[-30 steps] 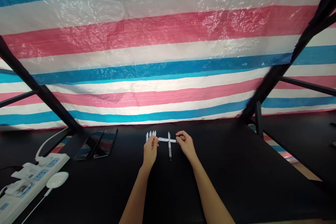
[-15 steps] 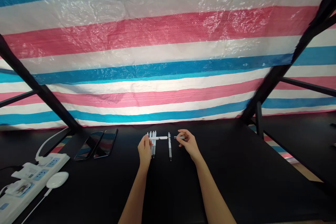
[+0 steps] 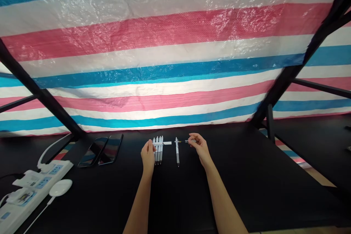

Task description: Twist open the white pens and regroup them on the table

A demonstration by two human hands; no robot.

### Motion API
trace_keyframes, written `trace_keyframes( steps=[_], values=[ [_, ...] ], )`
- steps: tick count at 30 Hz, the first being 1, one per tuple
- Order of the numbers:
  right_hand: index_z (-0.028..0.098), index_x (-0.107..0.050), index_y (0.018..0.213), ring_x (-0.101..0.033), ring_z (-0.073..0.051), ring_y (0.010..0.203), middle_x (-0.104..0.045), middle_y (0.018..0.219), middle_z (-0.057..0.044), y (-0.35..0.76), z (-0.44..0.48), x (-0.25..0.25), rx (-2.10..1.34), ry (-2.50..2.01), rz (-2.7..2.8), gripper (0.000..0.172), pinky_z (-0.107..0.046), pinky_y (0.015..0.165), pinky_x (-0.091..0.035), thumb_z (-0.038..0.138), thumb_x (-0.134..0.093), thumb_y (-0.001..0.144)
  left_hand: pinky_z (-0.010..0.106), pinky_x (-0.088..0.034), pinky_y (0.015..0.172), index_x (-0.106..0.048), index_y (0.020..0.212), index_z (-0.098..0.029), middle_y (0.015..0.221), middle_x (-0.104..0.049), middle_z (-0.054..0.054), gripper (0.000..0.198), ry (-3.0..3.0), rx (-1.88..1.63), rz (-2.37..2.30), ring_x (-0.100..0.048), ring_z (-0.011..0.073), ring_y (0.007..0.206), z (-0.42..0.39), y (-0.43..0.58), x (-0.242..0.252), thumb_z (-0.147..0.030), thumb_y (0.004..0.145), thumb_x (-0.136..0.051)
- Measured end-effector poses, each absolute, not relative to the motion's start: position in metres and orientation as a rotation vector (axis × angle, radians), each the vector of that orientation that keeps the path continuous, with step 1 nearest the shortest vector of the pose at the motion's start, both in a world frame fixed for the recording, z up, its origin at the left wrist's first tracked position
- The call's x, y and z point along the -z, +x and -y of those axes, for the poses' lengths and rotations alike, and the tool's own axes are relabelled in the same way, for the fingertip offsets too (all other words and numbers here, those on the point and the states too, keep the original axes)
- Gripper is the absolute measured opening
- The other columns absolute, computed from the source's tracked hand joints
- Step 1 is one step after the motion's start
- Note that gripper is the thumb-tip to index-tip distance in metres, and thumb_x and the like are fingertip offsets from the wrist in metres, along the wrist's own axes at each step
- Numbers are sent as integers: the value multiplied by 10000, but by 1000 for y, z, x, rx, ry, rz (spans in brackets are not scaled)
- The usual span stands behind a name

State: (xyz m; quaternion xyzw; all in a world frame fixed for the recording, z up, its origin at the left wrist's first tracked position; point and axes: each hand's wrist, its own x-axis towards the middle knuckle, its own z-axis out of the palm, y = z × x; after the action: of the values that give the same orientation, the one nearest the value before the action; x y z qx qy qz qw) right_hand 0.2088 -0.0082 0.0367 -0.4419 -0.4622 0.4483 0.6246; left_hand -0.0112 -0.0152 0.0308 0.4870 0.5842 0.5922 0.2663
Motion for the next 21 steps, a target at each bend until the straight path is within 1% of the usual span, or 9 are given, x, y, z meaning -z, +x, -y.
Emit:
trace_keyframes(
  steps=[7,14,21],
  values=[
    [201,-636,870,-517,-139,617,-584,714,-7,208,9,-37,-1032,-1003,1057,253,-272,583,-428,287,-675,636,230,-302,500,-359,515,-201,498,-375,-27,462,1349,-1568,-1579,-375,115,490,17,-7,-32,-510,860,-352],
    [198,-630,861,-502,-136,600,-579,711,-5,206,11,-42,-1043,-1014,1087,259,-277,582,-418,295,-672,625,228,-302,508,-365,520,-197,504,-371,-31,460,1354,-1565,-1590,-378,111,491,17,-7,-30,-490,873,-341],
    [196,-641,854,-510,-124,605,-582,705,5,200,11,-39,-1082,-989,1097,226,-264,589,-415,236,-659,632,220,-309,493,-375,517,-192,493,-370,-36,461,1366,-1564,-1577,-374,102,473,19,-2,-33,-489,870,-357]
  ],
)
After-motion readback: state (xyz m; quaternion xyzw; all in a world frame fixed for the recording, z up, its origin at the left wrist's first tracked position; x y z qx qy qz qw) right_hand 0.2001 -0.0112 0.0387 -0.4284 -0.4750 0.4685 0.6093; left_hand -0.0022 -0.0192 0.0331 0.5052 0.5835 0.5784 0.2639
